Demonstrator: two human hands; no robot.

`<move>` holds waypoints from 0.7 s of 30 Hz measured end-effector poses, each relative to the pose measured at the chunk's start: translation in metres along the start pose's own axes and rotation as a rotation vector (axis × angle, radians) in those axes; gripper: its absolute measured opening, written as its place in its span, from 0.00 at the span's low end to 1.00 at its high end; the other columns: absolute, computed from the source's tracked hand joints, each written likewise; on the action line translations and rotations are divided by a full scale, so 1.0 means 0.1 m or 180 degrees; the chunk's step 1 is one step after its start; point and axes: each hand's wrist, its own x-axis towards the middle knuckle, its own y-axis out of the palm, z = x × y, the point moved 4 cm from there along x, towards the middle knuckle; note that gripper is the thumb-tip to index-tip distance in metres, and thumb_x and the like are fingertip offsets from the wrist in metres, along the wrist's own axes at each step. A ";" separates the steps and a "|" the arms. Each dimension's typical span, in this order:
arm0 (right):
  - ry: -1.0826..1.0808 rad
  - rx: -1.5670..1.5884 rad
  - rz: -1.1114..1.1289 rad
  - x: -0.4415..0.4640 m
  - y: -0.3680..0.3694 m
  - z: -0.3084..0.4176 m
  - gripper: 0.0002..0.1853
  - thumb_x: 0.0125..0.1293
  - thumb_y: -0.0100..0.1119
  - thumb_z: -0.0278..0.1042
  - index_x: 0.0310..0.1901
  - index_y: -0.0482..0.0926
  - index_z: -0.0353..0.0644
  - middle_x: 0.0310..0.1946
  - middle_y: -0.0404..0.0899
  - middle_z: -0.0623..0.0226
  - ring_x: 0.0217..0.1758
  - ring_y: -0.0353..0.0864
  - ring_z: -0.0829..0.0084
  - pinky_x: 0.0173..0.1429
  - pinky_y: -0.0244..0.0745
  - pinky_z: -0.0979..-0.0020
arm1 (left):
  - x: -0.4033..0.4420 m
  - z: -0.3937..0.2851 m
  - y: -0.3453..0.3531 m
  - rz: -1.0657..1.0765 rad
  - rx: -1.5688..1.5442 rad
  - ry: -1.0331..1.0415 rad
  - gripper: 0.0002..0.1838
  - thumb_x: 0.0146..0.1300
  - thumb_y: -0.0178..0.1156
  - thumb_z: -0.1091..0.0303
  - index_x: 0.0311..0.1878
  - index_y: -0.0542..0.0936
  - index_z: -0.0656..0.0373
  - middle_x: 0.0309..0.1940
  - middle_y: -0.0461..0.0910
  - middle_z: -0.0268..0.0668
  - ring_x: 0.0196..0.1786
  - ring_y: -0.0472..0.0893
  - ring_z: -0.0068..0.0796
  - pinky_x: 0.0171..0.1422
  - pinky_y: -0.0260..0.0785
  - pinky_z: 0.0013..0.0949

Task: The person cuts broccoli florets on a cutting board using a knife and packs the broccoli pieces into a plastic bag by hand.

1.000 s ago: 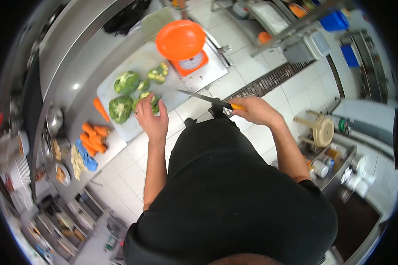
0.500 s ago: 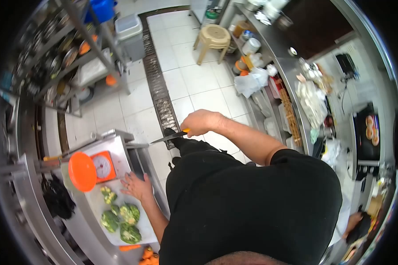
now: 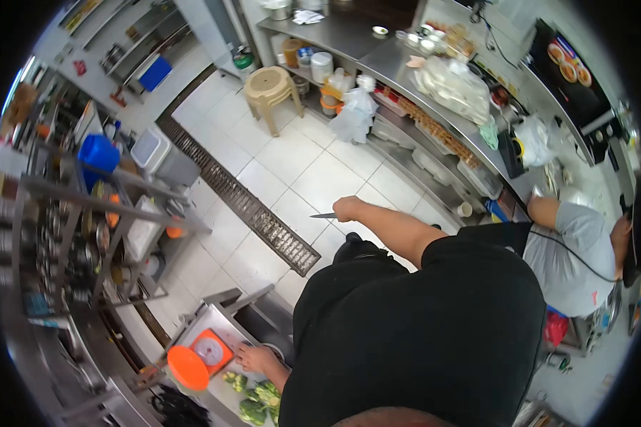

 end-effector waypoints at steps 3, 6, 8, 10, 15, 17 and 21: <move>0.0110 0.0333 -0.0060 -0.11 0.11 -0.28 0.15 0.66 0.60 0.27 0.49 0.93 0.37 0.39 0.94 0.53 0.42 0.96 0.59 0.45 0.89 0.53 | 0.07 -0.04 0.16 -0.0058 0.0234 -0.0025 0.18 0.65 0.64 0.67 0.59 0.81 0.53 0.61 0.83 0.40 0.66 0.78 0.50 0.63 0.74 0.56; 0.0159 0.0580 -0.0085 -0.01 0.32 -0.59 0.15 0.67 0.61 0.29 0.50 0.93 0.36 0.42 0.94 0.52 0.46 0.95 0.57 0.48 0.89 0.52 | -0.01 -0.08 0.05 -0.0147 0.0174 0.0081 0.13 0.65 0.64 0.67 0.53 0.83 0.55 0.58 0.84 0.40 0.63 0.81 0.50 0.63 0.75 0.56; 0.0120 0.0677 -0.0202 0.26 0.58 -0.77 0.16 0.68 0.62 0.30 0.51 0.93 0.37 0.46 0.94 0.51 0.50 0.95 0.55 0.51 0.89 0.52 | -0.03 -0.19 -0.06 -0.0265 0.0179 0.0173 0.13 0.65 0.64 0.67 0.53 0.83 0.55 0.58 0.85 0.40 0.63 0.81 0.49 0.63 0.75 0.56; 0.0100 0.0805 -0.0234 0.30 0.62 -0.93 0.16 0.68 0.62 0.32 0.52 0.93 0.37 0.49 0.93 0.50 0.54 0.94 0.53 0.53 0.89 0.51 | -0.02 -0.29 -0.11 -0.0320 0.0236 0.0204 0.13 0.66 0.64 0.67 0.53 0.83 0.55 0.58 0.85 0.40 0.63 0.81 0.49 0.62 0.75 0.56; 0.0092 0.1190 -0.0312 0.35 0.69 -1.26 0.17 0.69 0.63 0.34 0.54 0.92 0.37 0.53 0.92 0.48 0.57 0.92 0.50 0.56 0.88 0.51 | 0.13 -0.57 -0.22 -0.0469 0.0365 0.0234 0.13 0.66 0.64 0.67 0.53 0.84 0.55 0.58 0.85 0.40 0.63 0.81 0.49 0.62 0.76 0.56; 0.0097 0.1174 -0.0288 0.44 0.75 -1.41 0.17 0.68 0.63 0.33 0.53 0.92 0.38 0.53 0.92 0.49 0.57 0.92 0.50 0.56 0.88 0.50 | 0.21 -0.67 -0.25 -0.0510 0.0430 0.0231 0.13 0.66 0.64 0.67 0.53 0.84 0.55 0.58 0.85 0.40 0.63 0.81 0.49 0.62 0.76 0.56; 0.0203 0.1310 -0.0200 0.42 0.76 -1.69 0.16 0.68 0.63 0.31 0.53 0.92 0.38 0.53 0.92 0.49 0.57 0.92 0.50 0.56 0.88 0.48 | 0.34 -0.84 -0.34 -0.0587 0.0548 0.0257 0.13 0.66 0.64 0.67 0.53 0.84 0.55 0.58 0.85 0.40 0.63 0.82 0.49 0.62 0.76 0.56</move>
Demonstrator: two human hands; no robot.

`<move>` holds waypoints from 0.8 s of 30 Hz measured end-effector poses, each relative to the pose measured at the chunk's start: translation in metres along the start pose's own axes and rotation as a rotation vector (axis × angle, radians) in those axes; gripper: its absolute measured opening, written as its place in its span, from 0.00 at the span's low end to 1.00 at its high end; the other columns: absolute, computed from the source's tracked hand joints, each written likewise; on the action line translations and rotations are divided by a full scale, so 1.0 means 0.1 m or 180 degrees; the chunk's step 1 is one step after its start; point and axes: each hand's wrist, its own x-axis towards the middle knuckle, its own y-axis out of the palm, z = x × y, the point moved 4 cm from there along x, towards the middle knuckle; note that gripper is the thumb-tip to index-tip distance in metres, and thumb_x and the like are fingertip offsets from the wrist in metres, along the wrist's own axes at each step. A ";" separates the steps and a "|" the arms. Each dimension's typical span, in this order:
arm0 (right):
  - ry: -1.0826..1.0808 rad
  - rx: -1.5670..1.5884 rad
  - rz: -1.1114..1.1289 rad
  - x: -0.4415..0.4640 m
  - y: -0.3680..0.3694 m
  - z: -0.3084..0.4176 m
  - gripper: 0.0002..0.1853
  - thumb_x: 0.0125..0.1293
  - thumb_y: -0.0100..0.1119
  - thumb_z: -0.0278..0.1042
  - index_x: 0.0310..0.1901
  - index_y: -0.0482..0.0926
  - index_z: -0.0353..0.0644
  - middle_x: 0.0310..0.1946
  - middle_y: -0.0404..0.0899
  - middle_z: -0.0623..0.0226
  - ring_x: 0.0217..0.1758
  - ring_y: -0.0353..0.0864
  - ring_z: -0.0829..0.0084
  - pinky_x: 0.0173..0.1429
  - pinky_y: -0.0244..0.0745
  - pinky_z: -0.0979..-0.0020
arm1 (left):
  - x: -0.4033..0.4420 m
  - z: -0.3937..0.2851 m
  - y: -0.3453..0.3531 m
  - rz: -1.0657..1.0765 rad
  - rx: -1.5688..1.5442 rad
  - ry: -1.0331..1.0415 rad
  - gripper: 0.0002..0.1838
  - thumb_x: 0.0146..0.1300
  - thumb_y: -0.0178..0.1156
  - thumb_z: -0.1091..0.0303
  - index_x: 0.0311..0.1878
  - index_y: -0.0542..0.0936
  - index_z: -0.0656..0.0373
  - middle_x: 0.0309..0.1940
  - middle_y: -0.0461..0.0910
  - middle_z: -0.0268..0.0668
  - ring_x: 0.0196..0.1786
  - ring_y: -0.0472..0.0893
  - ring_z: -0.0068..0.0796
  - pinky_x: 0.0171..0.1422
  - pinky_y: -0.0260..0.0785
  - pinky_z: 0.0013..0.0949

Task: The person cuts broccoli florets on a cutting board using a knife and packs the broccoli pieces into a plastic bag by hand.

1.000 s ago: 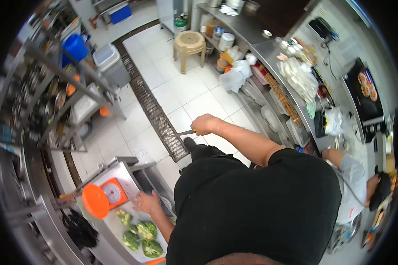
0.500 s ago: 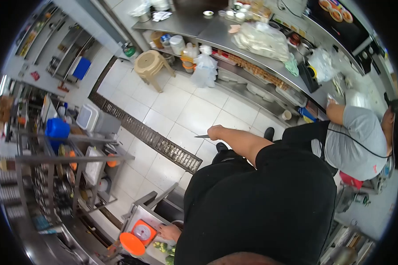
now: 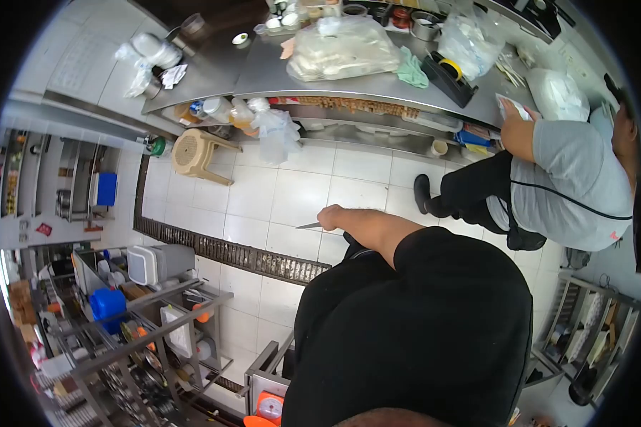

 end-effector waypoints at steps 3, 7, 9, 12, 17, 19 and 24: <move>0.0144 0.0084 -0.0035 0.11 0.07 -0.24 0.16 0.67 0.63 0.30 0.52 0.92 0.38 0.53 0.92 0.50 0.58 0.92 0.50 0.55 0.88 0.48 | 0.09 -0.10 -0.08 -0.0040 0.0053 -0.0002 0.13 0.66 0.64 0.67 0.53 0.84 0.55 0.58 0.85 0.40 0.62 0.82 0.49 0.62 0.76 0.56; 0.0337 0.0271 -0.0197 0.08 0.27 -0.64 0.17 0.64 0.64 0.26 0.53 0.92 0.38 0.54 0.92 0.51 0.58 0.93 0.51 0.54 0.89 0.49 | 0.19 -0.16 -0.12 -0.0068 0.0090 -0.0032 0.13 0.66 0.63 0.67 0.53 0.84 0.55 0.58 0.85 0.40 0.62 0.82 0.49 0.62 0.76 0.56; 0.0546 0.0228 0.0012 -0.19 0.23 -0.77 0.18 0.63 0.65 0.25 0.54 0.92 0.38 0.55 0.92 0.51 0.58 0.93 0.52 0.54 0.90 0.50 | 0.24 -0.20 -0.13 -0.0072 0.0109 -0.0027 0.13 0.66 0.63 0.67 0.53 0.85 0.55 0.57 0.85 0.40 0.62 0.82 0.49 0.62 0.77 0.56; 0.0752 0.0378 0.0078 -0.38 0.32 -1.02 0.19 0.62 0.66 0.23 0.54 0.92 0.38 0.56 0.92 0.51 0.59 0.93 0.53 0.55 0.90 0.51 | 0.31 -0.23 -0.11 -0.0068 0.0103 -0.0053 0.13 0.67 0.63 0.67 0.53 0.85 0.55 0.57 0.86 0.40 0.62 0.83 0.49 0.62 0.77 0.56; 0.1031 0.0459 0.0002 -0.52 0.48 -1.30 0.19 0.62 0.66 0.23 0.54 0.93 0.38 0.56 0.92 0.51 0.60 0.93 0.54 0.58 0.90 0.53 | 0.40 -0.35 -0.11 -0.0037 0.0069 -0.0114 0.13 0.67 0.63 0.66 0.52 0.85 0.55 0.57 0.86 0.40 0.62 0.83 0.49 0.62 0.77 0.56; 0.1093 0.0468 0.0111 -0.56 0.50 -1.33 0.19 0.62 0.66 0.23 0.55 0.93 0.38 0.57 0.92 0.51 0.60 0.93 0.54 0.59 0.90 0.54 | 0.41 -0.42 -0.10 -0.0010 0.0060 -0.0144 0.13 0.67 0.63 0.66 0.52 0.85 0.55 0.57 0.86 0.40 0.62 0.83 0.48 0.62 0.77 0.56; 0.1065 0.0487 0.0035 -0.41 0.60 -1.33 0.19 0.64 0.64 0.26 0.56 0.92 0.39 0.58 0.92 0.51 0.62 0.92 0.53 0.59 0.90 0.53 | 0.44 -0.48 -0.04 0.0038 0.0073 -0.0155 0.12 0.67 0.63 0.66 0.52 0.85 0.55 0.57 0.86 0.40 0.62 0.83 0.48 0.62 0.77 0.56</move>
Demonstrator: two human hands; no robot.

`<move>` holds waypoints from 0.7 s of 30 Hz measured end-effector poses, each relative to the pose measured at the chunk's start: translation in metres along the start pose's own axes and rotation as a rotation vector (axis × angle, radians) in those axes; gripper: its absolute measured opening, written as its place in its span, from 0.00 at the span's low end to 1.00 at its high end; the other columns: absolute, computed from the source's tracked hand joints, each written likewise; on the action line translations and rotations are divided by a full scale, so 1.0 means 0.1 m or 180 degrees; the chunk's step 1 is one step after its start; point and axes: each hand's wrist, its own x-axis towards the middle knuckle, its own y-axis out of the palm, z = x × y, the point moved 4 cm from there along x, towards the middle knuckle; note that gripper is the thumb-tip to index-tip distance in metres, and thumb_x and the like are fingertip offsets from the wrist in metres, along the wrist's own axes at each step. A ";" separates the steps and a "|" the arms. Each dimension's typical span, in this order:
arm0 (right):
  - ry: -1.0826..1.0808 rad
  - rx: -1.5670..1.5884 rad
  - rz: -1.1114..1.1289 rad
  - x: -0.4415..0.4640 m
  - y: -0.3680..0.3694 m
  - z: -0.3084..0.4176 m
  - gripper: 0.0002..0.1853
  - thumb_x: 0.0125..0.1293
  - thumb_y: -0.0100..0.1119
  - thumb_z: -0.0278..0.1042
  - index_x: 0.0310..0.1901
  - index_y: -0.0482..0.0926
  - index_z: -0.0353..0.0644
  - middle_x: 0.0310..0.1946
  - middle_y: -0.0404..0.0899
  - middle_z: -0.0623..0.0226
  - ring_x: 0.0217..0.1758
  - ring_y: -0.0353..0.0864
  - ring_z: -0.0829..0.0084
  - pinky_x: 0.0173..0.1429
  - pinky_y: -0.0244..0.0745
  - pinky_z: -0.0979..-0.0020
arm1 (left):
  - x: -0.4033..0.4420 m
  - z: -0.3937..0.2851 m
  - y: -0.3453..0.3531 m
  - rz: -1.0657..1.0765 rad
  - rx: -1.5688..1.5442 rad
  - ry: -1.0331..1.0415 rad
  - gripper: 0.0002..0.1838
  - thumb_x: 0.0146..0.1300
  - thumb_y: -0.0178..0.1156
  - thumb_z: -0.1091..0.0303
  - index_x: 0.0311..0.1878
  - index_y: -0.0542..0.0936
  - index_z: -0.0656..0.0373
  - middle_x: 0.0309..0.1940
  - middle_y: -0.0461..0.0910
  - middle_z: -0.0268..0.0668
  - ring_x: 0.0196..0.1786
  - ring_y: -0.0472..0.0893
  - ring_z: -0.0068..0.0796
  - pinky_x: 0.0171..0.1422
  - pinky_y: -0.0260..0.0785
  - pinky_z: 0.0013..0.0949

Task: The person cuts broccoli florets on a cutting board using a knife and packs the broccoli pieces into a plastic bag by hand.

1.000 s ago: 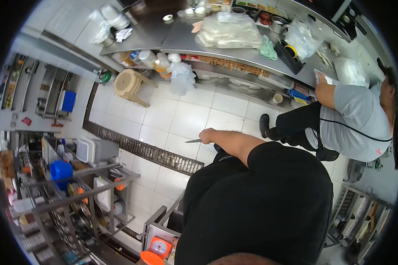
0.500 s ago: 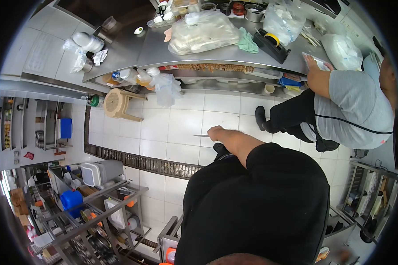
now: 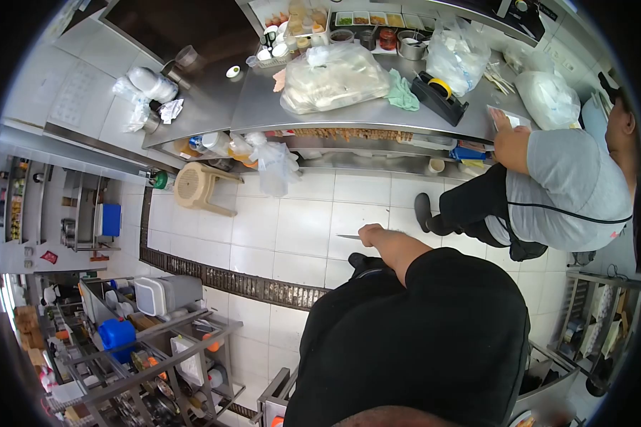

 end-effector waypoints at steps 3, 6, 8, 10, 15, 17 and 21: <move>-0.0054 0.0018 0.0080 0.10 -0.06 0.09 0.20 0.65 0.63 0.26 0.57 0.92 0.39 0.58 0.91 0.50 0.62 0.92 0.52 0.60 0.89 0.52 | 0.03 -0.01 0.01 0.0018 0.0011 -0.0017 0.12 0.67 0.63 0.66 0.52 0.86 0.55 0.57 0.86 0.40 0.62 0.84 0.48 0.62 0.78 0.56; -0.0061 0.0025 0.0114 0.15 -0.11 0.14 0.20 0.65 0.63 0.27 0.57 0.91 0.39 0.58 0.91 0.50 0.62 0.92 0.52 0.60 0.89 0.51 | 0.04 0.04 0.01 0.0054 0.0037 -0.0035 0.12 0.67 0.63 0.66 0.52 0.86 0.55 0.57 0.86 0.40 0.61 0.84 0.48 0.62 0.78 0.56; -0.0092 -0.0009 0.0110 0.18 -0.14 0.19 0.20 0.65 0.63 0.26 0.58 0.91 0.39 0.59 0.91 0.50 0.62 0.92 0.52 0.59 0.89 0.51 | 0.01 0.00 0.01 0.0095 0.0039 -0.0074 0.12 0.67 0.63 0.66 0.52 0.86 0.55 0.57 0.86 0.40 0.61 0.84 0.48 0.61 0.78 0.56; -0.0149 -0.0043 0.0136 0.14 -0.17 0.23 0.20 0.65 0.63 0.26 0.58 0.91 0.39 0.59 0.91 0.50 0.62 0.92 0.51 0.59 0.89 0.51 | 0.01 0.02 0.03 0.0123 0.0050 -0.0102 0.12 0.68 0.63 0.66 0.52 0.86 0.55 0.57 0.86 0.40 0.61 0.84 0.48 0.61 0.78 0.56; -0.0135 -0.0300 0.0314 0.11 -0.11 0.35 0.20 0.64 0.64 0.25 0.57 0.91 0.38 0.58 0.91 0.50 0.60 0.92 0.53 0.56 0.90 0.51 | 0.05 0.15 0.03 0.0108 0.0065 -0.0143 0.12 0.68 0.63 0.66 0.52 0.86 0.55 0.56 0.87 0.40 0.61 0.84 0.48 0.61 0.78 0.55; -0.0160 -0.0387 0.0379 0.09 -0.11 0.43 0.20 0.64 0.65 0.26 0.57 0.92 0.38 0.58 0.91 0.50 0.59 0.93 0.53 0.54 0.90 0.50 | 0.05 0.15 0.04 0.0098 0.0062 -0.0146 0.12 0.68 0.63 0.66 0.52 0.86 0.55 0.56 0.87 0.40 0.61 0.85 0.48 0.61 0.78 0.55; -0.0375 -0.0304 0.0327 0.24 0.05 0.59 0.20 0.64 0.65 0.27 0.57 0.92 0.38 0.56 0.92 0.50 0.58 0.93 0.52 0.53 0.90 0.49 | 0.04 0.12 0.03 0.0125 0.0075 -0.0144 0.12 0.68 0.63 0.66 0.52 0.87 0.55 0.56 0.87 0.40 0.61 0.85 0.48 0.61 0.79 0.55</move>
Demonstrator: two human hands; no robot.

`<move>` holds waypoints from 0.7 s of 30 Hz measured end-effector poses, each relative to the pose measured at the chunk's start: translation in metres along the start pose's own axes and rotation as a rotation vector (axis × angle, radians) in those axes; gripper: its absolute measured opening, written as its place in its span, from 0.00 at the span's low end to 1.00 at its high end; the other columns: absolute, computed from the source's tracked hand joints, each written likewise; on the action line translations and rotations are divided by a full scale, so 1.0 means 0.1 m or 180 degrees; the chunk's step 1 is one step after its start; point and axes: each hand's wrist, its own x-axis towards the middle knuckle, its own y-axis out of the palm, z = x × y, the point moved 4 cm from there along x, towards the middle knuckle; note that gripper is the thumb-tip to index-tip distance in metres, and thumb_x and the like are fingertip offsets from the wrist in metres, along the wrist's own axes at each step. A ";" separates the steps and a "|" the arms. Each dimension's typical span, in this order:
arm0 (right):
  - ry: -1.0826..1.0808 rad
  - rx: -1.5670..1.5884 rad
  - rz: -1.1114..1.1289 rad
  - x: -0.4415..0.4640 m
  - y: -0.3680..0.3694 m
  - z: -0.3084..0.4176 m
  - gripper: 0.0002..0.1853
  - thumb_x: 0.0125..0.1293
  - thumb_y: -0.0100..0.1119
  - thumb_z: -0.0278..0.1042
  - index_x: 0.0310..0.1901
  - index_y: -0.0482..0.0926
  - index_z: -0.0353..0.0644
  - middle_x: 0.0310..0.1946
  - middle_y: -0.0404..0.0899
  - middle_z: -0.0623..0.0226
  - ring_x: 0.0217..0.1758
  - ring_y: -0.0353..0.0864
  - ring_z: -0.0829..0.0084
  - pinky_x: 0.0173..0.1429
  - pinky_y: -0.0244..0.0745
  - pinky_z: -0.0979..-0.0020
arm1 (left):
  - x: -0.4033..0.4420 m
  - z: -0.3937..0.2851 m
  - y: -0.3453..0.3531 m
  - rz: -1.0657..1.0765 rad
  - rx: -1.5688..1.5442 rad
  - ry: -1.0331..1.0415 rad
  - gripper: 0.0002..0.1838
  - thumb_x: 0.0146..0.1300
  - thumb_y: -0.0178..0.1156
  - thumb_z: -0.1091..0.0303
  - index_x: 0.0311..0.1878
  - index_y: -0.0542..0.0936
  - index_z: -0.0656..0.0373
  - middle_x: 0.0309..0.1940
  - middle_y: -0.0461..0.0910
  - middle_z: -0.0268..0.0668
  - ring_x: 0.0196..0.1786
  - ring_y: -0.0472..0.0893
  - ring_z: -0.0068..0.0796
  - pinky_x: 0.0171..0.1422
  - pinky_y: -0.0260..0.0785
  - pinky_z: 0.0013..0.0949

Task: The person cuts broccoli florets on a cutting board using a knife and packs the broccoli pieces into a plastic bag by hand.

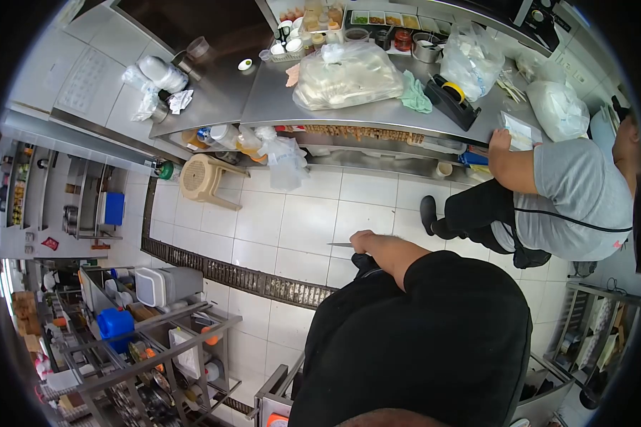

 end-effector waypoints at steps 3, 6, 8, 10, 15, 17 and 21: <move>-0.0038 0.0223 -0.0066 -0.10 0.00 0.08 0.20 0.64 0.65 0.28 0.57 0.92 0.38 0.55 0.92 0.49 0.58 0.93 0.51 0.55 0.90 0.49 | -0.01 -0.07 0.00 0.0021 -0.0008 0.0013 0.12 0.68 0.63 0.66 0.52 0.87 0.55 0.56 0.87 0.40 0.61 0.85 0.48 0.61 0.79 0.55; -0.0019 0.0237 -0.0118 -0.08 0.09 0.04 0.20 0.64 0.66 0.29 0.57 0.92 0.38 0.55 0.92 0.49 0.59 0.93 0.51 0.57 0.89 0.50 | -0.04 -0.08 0.00 0.0042 -0.0016 0.0006 0.12 0.68 0.63 0.66 0.52 0.87 0.55 0.56 0.87 0.40 0.61 0.85 0.48 0.61 0.79 0.55; -0.0017 0.0150 -0.0066 -0.06 0.14 -0.07 0.20 0.64 0.66 0.30 0.57 0.92 0.38 0.55 0.92 0.50 0.59 0.93 0.51 0.57 0.89 0.51 | -0.06 -0.08 0.01 0.0054 -0.0011 -0.0011 0.12 0.68 0.63 0.66 0.52 0.87 0.55 0.56 0.87 0.40 0.61 0.85 0.47 0.61 0.79 0.55; 0.0036 0.0144 -0.0052 -0.10 0.15 -0.16 0.19 0.64 0.66 0.29 0.57 0.92 0.39 0.55 0.92 0.50 0.60 0.93 0.52 0.58 0.89 0.52 | -0.08 -0.06 0.03 0.0074 -0.0019 -0.0029 0.12 0.69 0.63 0.65 0.52 0.87 0.55 0.56 0.87 0.40 0.61 0.86 0.47 0.61 0.79 0.55; 0.0166 0.0164 0.0010 -0.08 0.22 -0.30 0.19 0.65 0.65 0.29 0.57 0.92 0.38 0.56 0.92 0.51 0.61 0.92 0.53 0.61 0.88 0.53 | -0.16 -0.01 0.08 0.0130 -0.0024 -0.0075 0.12 0.69 0.63 0.65 0.52 0.87 0.55 0.56 0.88 0.40 0.60 0.86 0.47 0.61 0.79 0.55; 0.0183 0.0174 0.0030 -0.08 0.22 -0.29 0.19 0.66 0.65 0.29 0.57 0.92 0.38 0.56 0.92 0.51 0.62 0.92 0.53 0.62 0.88 0.54 | -0.19 0.02 0.10 0.0152 -0.0011 -0.0093 0.12 0.69 0.63 0.65 0.52 0.88 0.55 0.56 0.88 0.40 0.60 0.86 0.47 0.61 0.80 0.55; 0.0109 0.0127 0.0130 -0.03 0.27 -0.26 0.19 0.66 0.66 0.32 0.57 0.92 0.39 0.57 0.92 0.51 0.63 0.91 0.52 0.63 0.87 0.53 | -0.21 0.05 0.12 0.0190 -0.0018 -0.0140 0.12 0.69 0.63 0.65 0.52 0.88 0.55 0.55 0.88 0.40 0.60 0.86 0.47 0.61 0.80 0.55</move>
